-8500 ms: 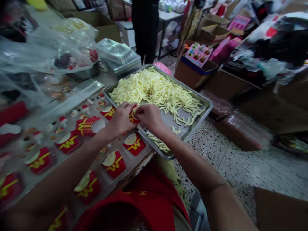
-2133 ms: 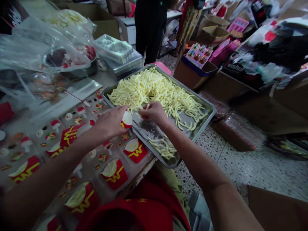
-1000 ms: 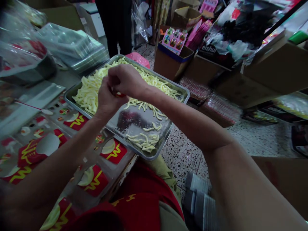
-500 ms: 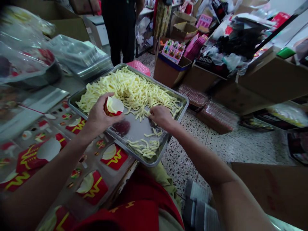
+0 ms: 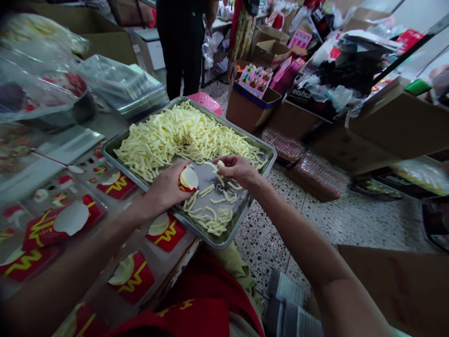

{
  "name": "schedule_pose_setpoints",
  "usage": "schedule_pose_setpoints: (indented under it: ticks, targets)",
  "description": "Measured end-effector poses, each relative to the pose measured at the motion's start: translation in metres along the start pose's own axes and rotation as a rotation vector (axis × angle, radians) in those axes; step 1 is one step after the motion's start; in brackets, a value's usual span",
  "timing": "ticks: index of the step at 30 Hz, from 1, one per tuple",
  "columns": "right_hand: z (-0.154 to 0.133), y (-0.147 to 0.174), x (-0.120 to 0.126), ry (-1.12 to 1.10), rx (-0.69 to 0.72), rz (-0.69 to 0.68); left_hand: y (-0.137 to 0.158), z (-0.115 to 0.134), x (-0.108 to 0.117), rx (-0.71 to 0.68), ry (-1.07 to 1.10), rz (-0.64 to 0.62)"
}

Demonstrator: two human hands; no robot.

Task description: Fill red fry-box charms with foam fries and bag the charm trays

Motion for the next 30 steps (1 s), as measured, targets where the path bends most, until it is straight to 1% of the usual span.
schedule_pose_setpoints:
  ticks: [2,4,6,8,9,11,12,13,14,17,18,21,23,24,25,27,28,29,30]
  targets:
    - [-0.004,-0.003,-0.015,-0.03,0.036,-0.024,-0.006,0.008,-0.011,0.022,-0.017,-0.017]
    - [-0.006,-0.007,-0.028,0.01,0.093,-0.009,-0.013,0.015,-0.017,0.052,-0.004,0.017]
    - [-0.011,-0.009,-0.036,0.122,0.169,0.067,-0.018,0.019,-0.019,0.075,0.0,0.073]
    - [-0.021,-0.005,-0.041,0.289,0.247,0.133,-0.021,0.02,-0.019,0.088,-0.026,0.113]
    - [-0.026,-0.002,-0.045,0.377,0.273,0.13,-0.022,0.019,-0.019,0.095,-0.052,0.124]
    - [-0.032,0.005,-0.056,0.501,0.28,0.048,-0.022,0.018,-0.017,0.113,-0.1,0.138]
    - [-0.033,0.008,-0.061,0.517,0.27,0.001,-0.021,0.018,-0.015,0.113,-0.114,0.147]
    - [-0.034,0.01,-0.064,0.508,0.268,-0.017,-0.02,0.02,-0.014,0.106,-0.12,0.156]
    - [-0.037,0.012,-0.065,0.491,0.282,0.005,-0.019,0.023,-0.013,0.091,-0.116,0.165]
    - [-0.049,0.014,-0.061,0.518,0.37,0.18,-0.014,0.034,-0.008,0.05,-0.08,0.198]
    - [-0.052,0.014,-0.062,0.561,0.389,0.184,-0.011,0.035,-0.006,0.047,-0.067,0.203]
    - [-0.061,0.023,-0.066,0.657,0.394,0.036,0.0,0.029,0.0,0.056,-0.04,0.18]
    - [-0.063,0.042,-0.059,0.712,0.368,-0.03,0.009,0.015,0.01,0.082,-0.036,0.176]
    - [-0.058,0.054,-0.056,0.752,0.326,-0.082,0.015,0.006,0.017,0.106,-0.037,0.189]
    - [-0.048,0.067,-0.058,0.806,0.267,-0.175,0.021,-0.003,0.025,0.135,-0.034,0.21]
    - [-0.015,0.096,-0.073,0.927,0.14,-0.468,0.031,-0.017,0.039,0.179,-0.016,0.245]
    - [0.001,0.109,-0.082,0.989,0.102,-0.586,0.036,-0.021,0.046,0.192,0.002,0.254]
    - [0.013,0.116,-0.089,1.05,0.09,-0.647,0.039,-0.023,0.051,0.199,0.024,0.26]
    - [0.022,0.117,-0.095,1.102,0.1,-0.656,0.042,-0.023,0.056,0.203,0.045,0.263]
Point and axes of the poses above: each hand's wrist, its own y-axis away from the middle knuckle, its own x-axis out of the back of the hand, z = x × y, the point moved 8 cm from there along -y, towards the middle knuckle, and after that the axes turned 3 degrees about -y, right-handed, at the moved point
